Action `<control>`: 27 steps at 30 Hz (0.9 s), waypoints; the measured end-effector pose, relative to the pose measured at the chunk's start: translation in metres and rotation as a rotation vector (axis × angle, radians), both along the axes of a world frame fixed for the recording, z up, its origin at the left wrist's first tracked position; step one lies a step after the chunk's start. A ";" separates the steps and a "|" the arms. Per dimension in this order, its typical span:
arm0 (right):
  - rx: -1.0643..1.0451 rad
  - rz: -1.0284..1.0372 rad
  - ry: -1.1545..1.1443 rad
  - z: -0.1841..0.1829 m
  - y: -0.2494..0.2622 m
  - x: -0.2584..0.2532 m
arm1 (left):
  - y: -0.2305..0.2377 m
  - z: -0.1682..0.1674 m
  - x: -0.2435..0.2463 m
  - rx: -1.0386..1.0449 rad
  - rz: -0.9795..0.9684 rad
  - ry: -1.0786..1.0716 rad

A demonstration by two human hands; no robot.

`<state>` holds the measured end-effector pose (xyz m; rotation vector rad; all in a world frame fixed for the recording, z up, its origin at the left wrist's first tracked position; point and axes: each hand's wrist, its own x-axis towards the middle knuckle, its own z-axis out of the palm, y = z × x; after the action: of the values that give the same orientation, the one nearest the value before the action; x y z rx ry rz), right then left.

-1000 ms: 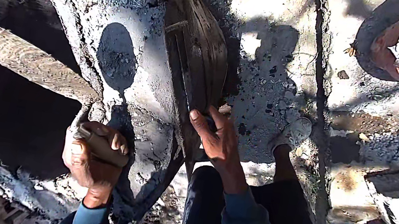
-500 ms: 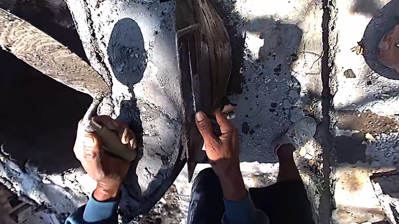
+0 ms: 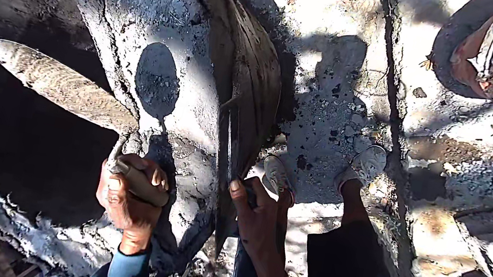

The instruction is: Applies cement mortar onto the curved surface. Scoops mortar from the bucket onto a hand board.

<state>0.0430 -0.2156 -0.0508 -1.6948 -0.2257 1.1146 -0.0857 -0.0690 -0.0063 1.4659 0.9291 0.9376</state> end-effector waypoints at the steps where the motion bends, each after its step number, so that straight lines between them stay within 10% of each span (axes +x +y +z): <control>1: -0.011 -0.014 -0.007 -0.001 0.004 0.002 | 0.001 0.000 0.001 0.001 -0.004 0.000; 17: -0.065 -0.158 -0.054 0.000 -0.020 -0.045 | -0.003 0.002 0.001 -0.003 0.007 0.028; 27: -0.093 0.145 0.110 -0.064 0.078 0.086 | -0.005 0.003 0.001 -0.032 0.033 0.012</control>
<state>0.1289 -0.1373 -0.1150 -1.7142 -0.2324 1.3400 -0.0851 -0.0736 -0.0035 1.4342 0.9752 0.9347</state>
